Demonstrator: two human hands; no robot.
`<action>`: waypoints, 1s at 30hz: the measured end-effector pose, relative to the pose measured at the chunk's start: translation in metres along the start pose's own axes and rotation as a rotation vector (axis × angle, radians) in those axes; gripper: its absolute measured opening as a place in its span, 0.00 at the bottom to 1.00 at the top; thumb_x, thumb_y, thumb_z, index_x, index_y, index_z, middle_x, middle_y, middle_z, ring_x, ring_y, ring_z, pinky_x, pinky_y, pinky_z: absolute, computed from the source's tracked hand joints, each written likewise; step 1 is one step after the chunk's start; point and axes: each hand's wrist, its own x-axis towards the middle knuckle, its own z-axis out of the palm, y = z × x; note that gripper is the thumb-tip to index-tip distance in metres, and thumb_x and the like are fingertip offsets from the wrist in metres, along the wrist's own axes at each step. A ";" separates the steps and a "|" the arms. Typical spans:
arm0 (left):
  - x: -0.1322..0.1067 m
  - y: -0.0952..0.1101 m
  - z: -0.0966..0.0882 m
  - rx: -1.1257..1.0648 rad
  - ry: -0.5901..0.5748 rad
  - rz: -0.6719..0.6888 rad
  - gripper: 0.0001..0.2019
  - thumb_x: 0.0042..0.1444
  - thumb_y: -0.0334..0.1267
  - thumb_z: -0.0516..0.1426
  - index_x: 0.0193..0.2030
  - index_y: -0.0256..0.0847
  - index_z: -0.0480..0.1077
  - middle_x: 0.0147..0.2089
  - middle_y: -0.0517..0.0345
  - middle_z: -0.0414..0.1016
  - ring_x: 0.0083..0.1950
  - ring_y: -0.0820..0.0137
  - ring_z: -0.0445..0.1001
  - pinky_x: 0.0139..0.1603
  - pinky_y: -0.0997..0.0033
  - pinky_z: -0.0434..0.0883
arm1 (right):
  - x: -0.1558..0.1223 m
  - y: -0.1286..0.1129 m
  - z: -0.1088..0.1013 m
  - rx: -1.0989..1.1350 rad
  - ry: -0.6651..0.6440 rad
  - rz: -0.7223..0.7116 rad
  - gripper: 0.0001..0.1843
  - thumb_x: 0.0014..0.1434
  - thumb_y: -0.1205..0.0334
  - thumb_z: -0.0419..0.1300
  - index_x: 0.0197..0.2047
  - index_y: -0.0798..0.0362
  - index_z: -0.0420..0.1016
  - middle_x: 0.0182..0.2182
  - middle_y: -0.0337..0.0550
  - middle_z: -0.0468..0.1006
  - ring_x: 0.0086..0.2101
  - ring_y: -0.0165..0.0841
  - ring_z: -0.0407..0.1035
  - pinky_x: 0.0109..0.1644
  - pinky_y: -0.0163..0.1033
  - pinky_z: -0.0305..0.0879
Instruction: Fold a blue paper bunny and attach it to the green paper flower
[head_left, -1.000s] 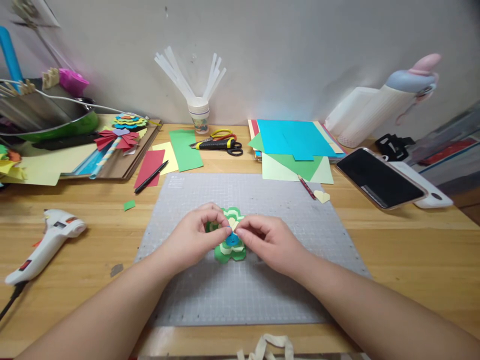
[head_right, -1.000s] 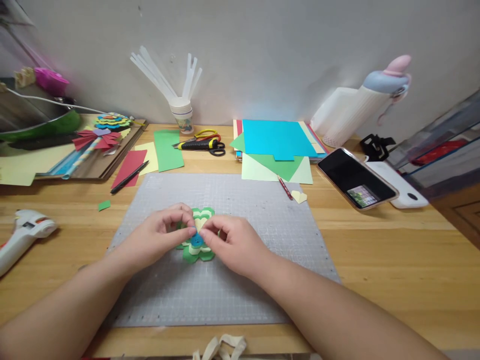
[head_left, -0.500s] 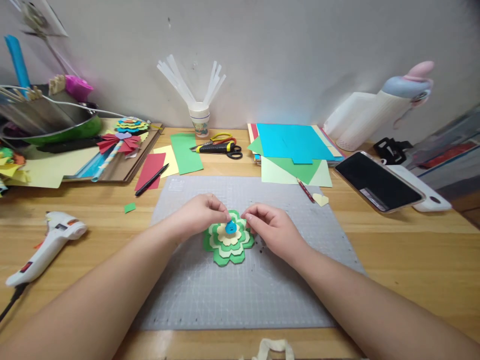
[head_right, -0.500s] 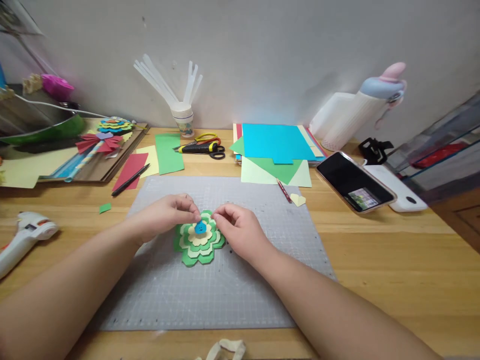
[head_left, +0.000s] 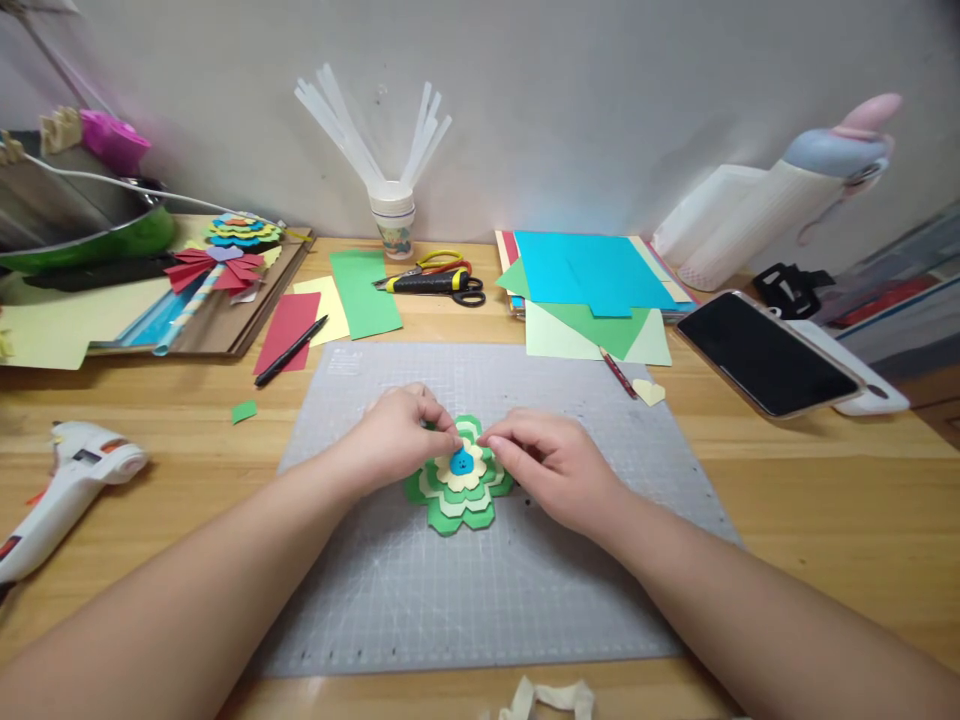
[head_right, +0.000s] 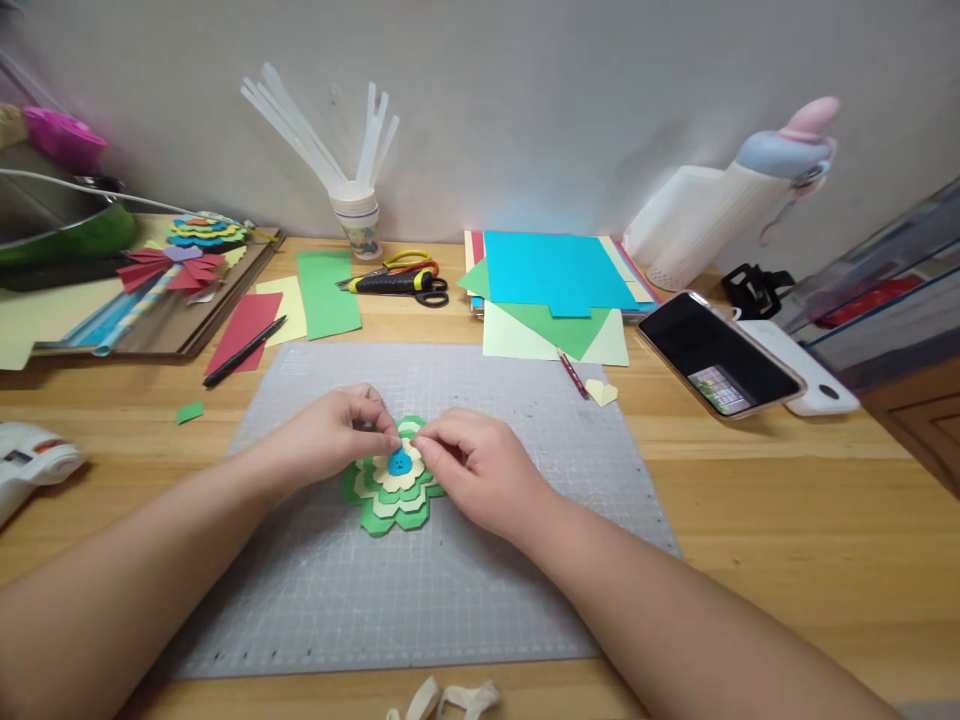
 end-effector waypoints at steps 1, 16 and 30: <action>0.000 0.000 0.000 0.008 0.003 0.005 0.06 0.43 0.40 0.61 0.24 0.42 0.77 0.33 0.57 0.69 0.39 0.64 0.71 0.41 0.66 0.67 | -0.002 -0.002 -0.002 -0.076 -0.041 -0.064 0.15 0.65 0.59 0.52 0.34 0.53 0.78 0.27 0.41 0.72 0.30 0.31 0.65 0.35 0.36 0.58; 0.000 0.000 0.000 0.071 0.024 0.035 0.06 0.44 0.40 0.60 0.23 0.42 0.76 0.33 0.57 0.70 0.39 0.64 0.70 0.39 0.67 0.67 | -0.011 -0.012 0.000 -0.779 -0.271 -0.302 0.19 0.67 0.59 0.46 0.51 0.51 0.76 0.25 0.42 0.74 0.24 0.31 0.63 0.27 0.39 0.44; -0.001 0.000 0.001 0.094 0.043 0.052 0.06 0.44 0.41 0.60 0.23 0.43 0.76 0.32 0.57 0.70 0.38 0.65 0.70 0.38 0.67 0.68 | -0.010 -0.014 0.000 -0.788 -0.338 -0.220 0.18 0.68 0.57 0.44 0.52 0.50 0.72 0.29 0.42 0.77 0.26 0.33 0.67 0.28 0.39 0.43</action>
